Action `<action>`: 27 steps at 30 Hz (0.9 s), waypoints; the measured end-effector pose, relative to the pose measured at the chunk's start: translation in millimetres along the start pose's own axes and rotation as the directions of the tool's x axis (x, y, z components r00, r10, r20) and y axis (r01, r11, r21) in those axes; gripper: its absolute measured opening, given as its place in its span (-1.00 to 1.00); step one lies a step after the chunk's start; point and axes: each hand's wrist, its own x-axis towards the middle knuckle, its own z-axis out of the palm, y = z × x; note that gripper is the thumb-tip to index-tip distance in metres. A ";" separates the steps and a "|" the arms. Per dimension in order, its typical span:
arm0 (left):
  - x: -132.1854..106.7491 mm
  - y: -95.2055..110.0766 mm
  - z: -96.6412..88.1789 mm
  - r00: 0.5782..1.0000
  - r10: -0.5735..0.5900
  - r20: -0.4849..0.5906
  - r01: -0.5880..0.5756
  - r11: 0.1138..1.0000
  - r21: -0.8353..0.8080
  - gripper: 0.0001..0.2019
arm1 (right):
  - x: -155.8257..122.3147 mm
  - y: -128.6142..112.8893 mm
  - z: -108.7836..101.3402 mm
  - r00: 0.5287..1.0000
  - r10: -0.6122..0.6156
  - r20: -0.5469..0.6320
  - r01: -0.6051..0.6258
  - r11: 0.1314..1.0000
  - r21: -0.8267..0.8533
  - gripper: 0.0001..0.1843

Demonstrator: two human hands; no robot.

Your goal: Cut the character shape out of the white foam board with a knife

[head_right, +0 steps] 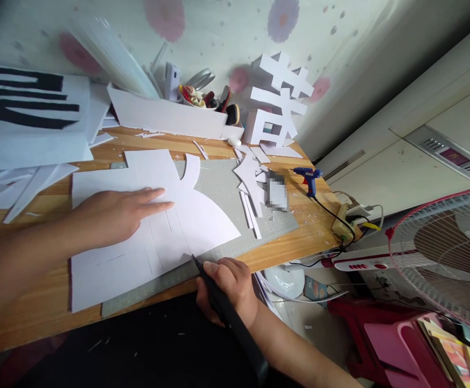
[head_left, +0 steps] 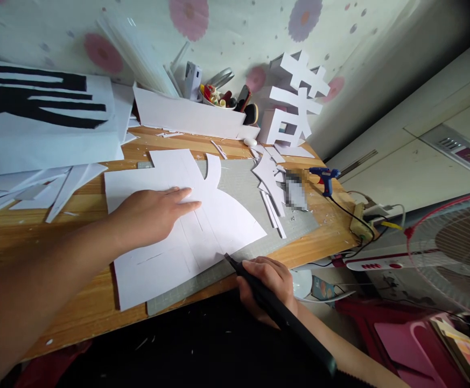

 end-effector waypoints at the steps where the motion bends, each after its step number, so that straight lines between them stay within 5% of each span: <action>1: 0.3 0.0 0.1 1.000 -0.005 -0.001 0.005 1.000 -0.008 -0.22 | -0.2 -0.5 -0.4 1.000 0.002 0.000 -0.002 1.000 0.000 -0.62; 13: 1.9 -9.3 -0.2 0.999 0.041 -0.026 -0.043 0.998 -0.046 -0.29 | -26.3 5.0 2.5 0.976 0.149 -0.160 -0.141 0.988 0.056 -0.74; 16: 2.9 -13.6 4.9 0.997 0.058 -0.047 -0.061 0.996 -0.062 -0.32 | -26.8 12.7 -2.1 0.939 0.268 -0.217 -0.255 0.963 0.087 -0.86; 20: 0.9 -19.1 8.5 0.993 0.086 -0.076 -0.093 0.991 -0.095 -0.36 | -11.0 34.5 -3.9 0.870 0.471 -0.147 -0.434 0.873 0.225 -0.68; 27: -4.3 -21.1 3.5 0.989 0.014 -0.149 -0.031 0.993 -0.116 -0.49 | 13.4 63.4 9.7 0.739 0.634 -0.228 -0.478 0.732 0.487 -0.70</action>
